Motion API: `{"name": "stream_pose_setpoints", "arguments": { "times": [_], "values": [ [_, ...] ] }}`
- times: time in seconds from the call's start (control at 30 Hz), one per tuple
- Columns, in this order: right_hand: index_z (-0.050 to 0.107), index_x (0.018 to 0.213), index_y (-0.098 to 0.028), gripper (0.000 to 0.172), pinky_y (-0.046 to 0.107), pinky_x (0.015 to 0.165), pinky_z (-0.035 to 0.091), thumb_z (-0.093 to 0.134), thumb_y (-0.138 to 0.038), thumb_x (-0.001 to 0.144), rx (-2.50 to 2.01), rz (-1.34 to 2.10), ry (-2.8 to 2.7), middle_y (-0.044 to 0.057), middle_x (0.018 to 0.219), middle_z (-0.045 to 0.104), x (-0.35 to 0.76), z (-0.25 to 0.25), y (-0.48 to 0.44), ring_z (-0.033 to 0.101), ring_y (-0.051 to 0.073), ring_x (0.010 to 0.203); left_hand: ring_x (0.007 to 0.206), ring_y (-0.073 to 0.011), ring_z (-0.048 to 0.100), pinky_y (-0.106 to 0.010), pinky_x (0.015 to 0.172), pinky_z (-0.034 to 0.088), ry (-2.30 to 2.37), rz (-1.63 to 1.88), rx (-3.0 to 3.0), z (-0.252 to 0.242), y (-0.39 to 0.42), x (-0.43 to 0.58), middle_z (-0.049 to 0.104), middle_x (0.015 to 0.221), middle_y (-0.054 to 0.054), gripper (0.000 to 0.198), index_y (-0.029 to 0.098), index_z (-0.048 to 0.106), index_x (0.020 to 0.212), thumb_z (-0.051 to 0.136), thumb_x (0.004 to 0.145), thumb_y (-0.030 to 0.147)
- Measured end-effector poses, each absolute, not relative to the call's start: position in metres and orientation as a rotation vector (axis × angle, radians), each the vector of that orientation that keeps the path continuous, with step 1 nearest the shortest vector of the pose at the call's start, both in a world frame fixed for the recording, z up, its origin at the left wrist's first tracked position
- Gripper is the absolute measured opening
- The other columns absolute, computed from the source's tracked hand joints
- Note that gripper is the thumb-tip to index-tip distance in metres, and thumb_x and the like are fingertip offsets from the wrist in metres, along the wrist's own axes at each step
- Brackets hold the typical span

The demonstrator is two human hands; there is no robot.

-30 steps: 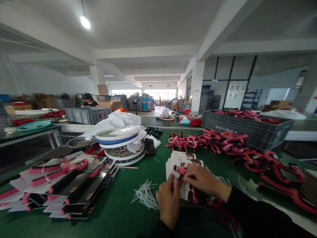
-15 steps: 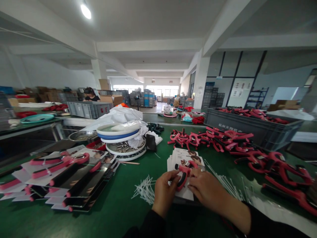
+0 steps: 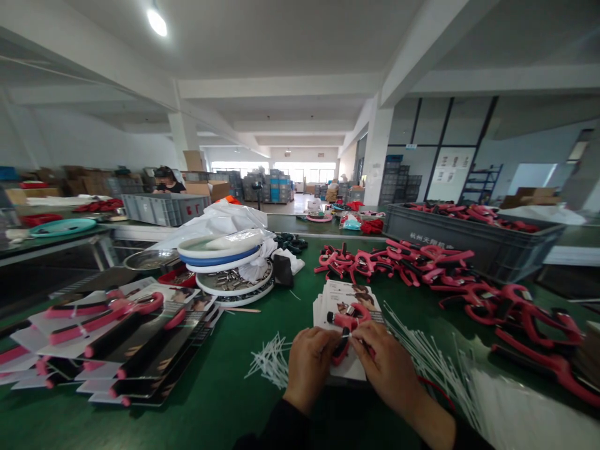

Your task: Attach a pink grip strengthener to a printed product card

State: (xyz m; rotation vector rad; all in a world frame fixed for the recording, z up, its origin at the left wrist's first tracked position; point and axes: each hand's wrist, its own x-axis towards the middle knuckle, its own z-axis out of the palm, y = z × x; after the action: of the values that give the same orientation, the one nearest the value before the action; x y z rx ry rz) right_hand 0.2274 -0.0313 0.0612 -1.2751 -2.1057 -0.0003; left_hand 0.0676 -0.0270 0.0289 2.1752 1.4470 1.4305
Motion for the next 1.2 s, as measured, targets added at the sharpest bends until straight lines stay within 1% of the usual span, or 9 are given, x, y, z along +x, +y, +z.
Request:
{"name": "stream_pose_setpoints", "arguments": {
  "times": [0.23, 0.43, 0.67, 0.73, 0.8, 0.87, 0.93, 1.07, 1.2],
  "values": [
    [0.061, 0.083, -0.021, 0.022, 0.036, 0.074, 0.047, 0.041, -0.026, 0.087, -1.277, 0.007, -2.142, 0.007, 0.089, 0.063, 0.228, 0.062, -0.033, 0.059, 0.021, 0.085, 0.074, -0.0151, 0.063, -0.028, 0.074, 0.045, 1.458, 1.398, 2.225, 0.030, -0.027, 0.068, 0.070, 0.078, -0.002, 0.018, 0.023, 0.070, 0.083, 0.052, 0.084, 0.019],
    [0.061, 0.081, -0.021, 0.023, 0.036, 0.076, 0.047, 0.039, -0.026, 0.088, -1.280, 0.079, -2.142, 0.008, 0.091, 0.063, 0.229, 0.062, -0.030, 0.059, 0.021, 0.086, 0.078, -0.0155, 0.064, -0.033, 0.085, 0.041, 1.459, 1.385, 2.198, 0.030, -0.028, 0.068, 0.071, 0.081, -0.001, 0.018, 0.025, 0.069, 0.085, 0.053, 0.083, 0.019],
    [0.061, 0.083, -0.020, 0.023, 0.037, 0.077, 0.045, 0.039, -0.025, 0.088, -1.316, 0.136, -2.180, 0.008, 0.092, 0.062, 0.230, 0.064, -0.031, 0.058, 0.022, 0.087, 0.079, -0.0157, 0.064, -0.035, 0.088, 0.041, 1.447, 1.379, 2.196, 0.033, -0.029, 0.068, 0.071, 0.081, -0.001, 0.019, 0.026, 0.070, 0.084, 0.052, 0.083, 0.019],
    [0.061, 0.082, -0.020, 0.023, 0.038, 0.078, 0.044, 0.039, -0.024, 0.087, -1.321, 0.158, -2.200, 0.008, 0.091, 0.062, 0.230, 0.066, -0.030, 0.057, 0.022, 0.087, 0.077, -0.0155, 0.063, -0.033, 0.084, 0.043, 1.423, 1.407, 2.206, 0.032, -0.028, 0.068, 0.071, 0.080, -0.002, 0.020, 0.025, 0.070, 0.085, 0.051, 0.083, 0.018],
    [0.060, 0.078, -0.020, 0.022, 0.037, 0.077, 0.044, 0.041, -0.024, 0.087, -1.311, 0.207, -2.220, 0.008, 0.089, 0.062, 0.232, 0.070, -0.029, 0.057, 0.022, 0.086, 0.075, -0.0148, 0.062, -0.028, 0.077, 0.046, 1.392, 1.438, 2.209, 0.031, -0.027, 0.067, 0.070, 0.079, -0.003, 0.020, 0.023, 0.070, 0.085, 0.051, 0.083, 0.019],
    [0.059, 0.074, -0.021, 0.020, 0.035, 0.075, 0.044, 0.043, -0.025, 0.086, -1.273, 0.282, -2.244, 0.006, 0.086, 0.062, 0.234, 0.075, -0.027, 0.057, 0.021, 0.084, 0.072, -0.0135, 0.062, -0.023, 0.068, 0.047, 1.354, 1.437, 2.203, 0.030, -0.026, 0.067, 0.069, 0.077, -0.003, 0.021, 0.023, 0.070, 0.084, 0.050, 0.084, 0.020],
    [0.058, 0.072, -0.020, 0.020, 0.033, 0.073, 0.044, 0.045, -0.025, 0.086, -1.226, 0.352, -2.271, 0.005, 0.083, 0.062, 0.235, 0.081, -0.025, 0.057, 0.020, 0.082, 0.069, -0.0120, 0.061, -0.020, 0.064, 0.046, 1.310, 1.418, 2.192, 0.029, -0.025, 0.067, 0.068, 0.076, -0.002, 0.022, 0.023, 0.071, 0.084, 0.049, 0.084, 0.021],
    [0.060, 0.073, -0.020, 0.019, 0.032, 0.075, 0.043, 0.047, -0.025, 0.086, -1.182, 0.376, -2.342, 0.004, 0.085, 0.062, 0.237, 0.087, -0.022, 0.056, 0.018, 0.083, 0.069, -0.0112, 0.062, -0.018, 0.063, 0.046, 1.213, 1.416, 2.146, 0.029, -0.025, 0.068, 0.067, 0.076, -0.002, 0.021, 0.022, 0.071, 0.084, 0.050, 0.084, 0.020],
    [0.060, 0.074, -0.020, 0.018, 0.031, 0.075, 0.043, 0.047, -0.026, 0.086, -1.206, 0.263, -2.379, 0.004, 0.090, 0.061, 0.236, 0.082, -0.021, 0.056, 0.019, 0.086, 0.071, -0.0131, 0.063, -0.020, 0.067, 0.048, 1.199, 1.423, 2.089, 0.031, -0.025, 0.068, 0.069, 0.077, -0.003, 0.019, 0.021, 0.071, 0.086, 0.052, 0.084, 0.021]
  ]
}}
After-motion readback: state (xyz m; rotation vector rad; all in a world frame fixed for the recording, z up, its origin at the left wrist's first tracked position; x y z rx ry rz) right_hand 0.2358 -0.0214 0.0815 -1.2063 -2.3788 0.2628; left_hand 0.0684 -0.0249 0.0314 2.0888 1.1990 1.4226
